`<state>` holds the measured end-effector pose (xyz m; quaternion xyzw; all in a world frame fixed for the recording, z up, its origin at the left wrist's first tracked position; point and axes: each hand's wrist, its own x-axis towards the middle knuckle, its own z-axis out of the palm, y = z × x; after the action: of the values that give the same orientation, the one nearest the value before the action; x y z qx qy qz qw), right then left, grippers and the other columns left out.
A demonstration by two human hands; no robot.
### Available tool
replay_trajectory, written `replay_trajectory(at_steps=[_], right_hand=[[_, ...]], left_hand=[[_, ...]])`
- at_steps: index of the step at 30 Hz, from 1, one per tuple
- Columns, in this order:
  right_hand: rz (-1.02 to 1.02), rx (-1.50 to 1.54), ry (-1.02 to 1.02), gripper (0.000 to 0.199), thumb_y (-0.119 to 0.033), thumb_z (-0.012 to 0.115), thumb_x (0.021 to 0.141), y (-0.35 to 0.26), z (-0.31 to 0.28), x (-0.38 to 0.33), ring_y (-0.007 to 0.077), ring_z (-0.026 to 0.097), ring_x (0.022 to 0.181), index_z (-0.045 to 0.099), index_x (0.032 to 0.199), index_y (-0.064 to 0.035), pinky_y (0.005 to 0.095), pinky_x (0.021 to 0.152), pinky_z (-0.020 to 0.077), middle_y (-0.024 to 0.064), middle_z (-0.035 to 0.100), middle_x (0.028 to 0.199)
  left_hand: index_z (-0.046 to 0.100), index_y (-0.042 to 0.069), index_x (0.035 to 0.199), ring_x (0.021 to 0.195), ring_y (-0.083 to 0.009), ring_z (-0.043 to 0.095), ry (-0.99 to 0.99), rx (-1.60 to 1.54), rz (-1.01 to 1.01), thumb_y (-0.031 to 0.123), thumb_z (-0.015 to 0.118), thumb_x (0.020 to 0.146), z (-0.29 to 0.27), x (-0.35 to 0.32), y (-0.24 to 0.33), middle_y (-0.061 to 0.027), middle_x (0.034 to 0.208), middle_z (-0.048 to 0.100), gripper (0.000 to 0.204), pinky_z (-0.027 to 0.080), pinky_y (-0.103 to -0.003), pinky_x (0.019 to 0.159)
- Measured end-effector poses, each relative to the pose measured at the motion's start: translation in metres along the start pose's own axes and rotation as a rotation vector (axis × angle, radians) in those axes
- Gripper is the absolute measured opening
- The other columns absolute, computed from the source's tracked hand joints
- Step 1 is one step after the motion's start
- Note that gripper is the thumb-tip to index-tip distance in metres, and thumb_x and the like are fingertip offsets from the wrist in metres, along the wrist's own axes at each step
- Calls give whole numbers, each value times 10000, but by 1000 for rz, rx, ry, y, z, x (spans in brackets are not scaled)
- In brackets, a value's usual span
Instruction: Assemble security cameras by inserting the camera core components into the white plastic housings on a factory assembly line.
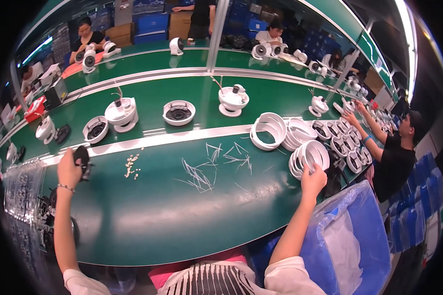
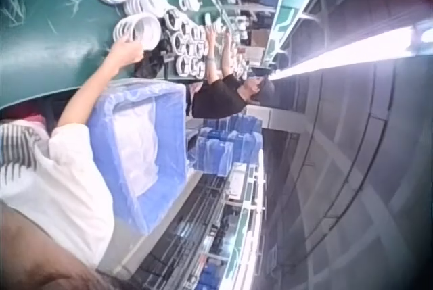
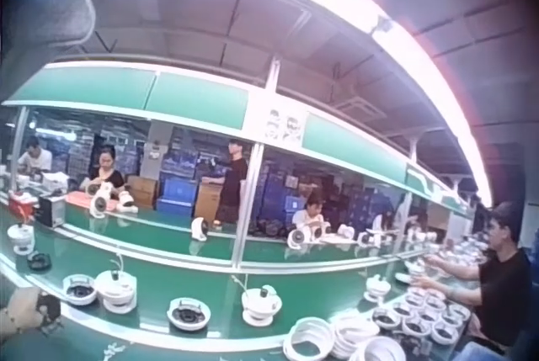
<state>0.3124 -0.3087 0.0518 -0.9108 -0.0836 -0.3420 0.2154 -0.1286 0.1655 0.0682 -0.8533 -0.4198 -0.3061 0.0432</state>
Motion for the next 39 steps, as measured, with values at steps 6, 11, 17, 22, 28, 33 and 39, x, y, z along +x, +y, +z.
replay_trajectory(at_steps=[6,11,17,22,28,33,39], right_hand=[[-61,11,170,223,-200,630,693,-12,3,1,290,498,919,611,873,-69,407,835,345,87,587,952],[-491,495,-87,241,-130,659,655,-109,12,8,293,496,924,578,852,-18,411,806,374,103,574,979],[-612,-251,-631,212,-88,609,588,-104,103,37,306,572,860,614,800,-77,448,846,380,147,613,842],[-642,-40,-470,95,-124,659,592,-104,96,33,328,594,686,654,678,-84,402,651,480,158,608,697],[-615,278,-249,195,-172,686,658,-109,57,49,279,568,536,607,686,4,356,538,445,144,580,588],[-693,644,-288,172,-160,672,696,-189,-59,-49,117,494,393,570,617,-46,236,401,381,60,522,480],[-1001,657,-803,245,-182,666,668,-197,-78,-175,274,522,419,486,555,-61,368,399,407,108,516,492]], left_hand=[[457,0,883,709,-401,542,-12,-480,82,34,557,724,-18,-46,102,-213,733,545,191,431,-404,603],[476,-9,905,704,-127,573,-96,-870,-166,29,577,741,15,-90,121,-106,746,589,197,457,-271,632],[363,12,1071,935,-144,515,-369,-1430,-294,-33,517,791,62,-113,139,-105,1004,529,322,426,-277,819],[352,20,1085,930,-140,526,-311,-1469,-286,-11,520,806,69,-125,131,-104,989,547,327,431,-264,804],[318,12,1122,991,-143,497,-257,-1674,-437,-53,483,804,50,-111,138,-107,1039,520,364,403,-272,861],[255,8,1200,1093,-152,428,-111,-1725,-411,-96,475,778,47,-105,135,-108,1153,437,488,343,-292,945],[189,16,1276,1165,-164,367,-172,-1715,-334,-126,470,760,39,-107,137,-94,1233,370,605,285,-302,994]])
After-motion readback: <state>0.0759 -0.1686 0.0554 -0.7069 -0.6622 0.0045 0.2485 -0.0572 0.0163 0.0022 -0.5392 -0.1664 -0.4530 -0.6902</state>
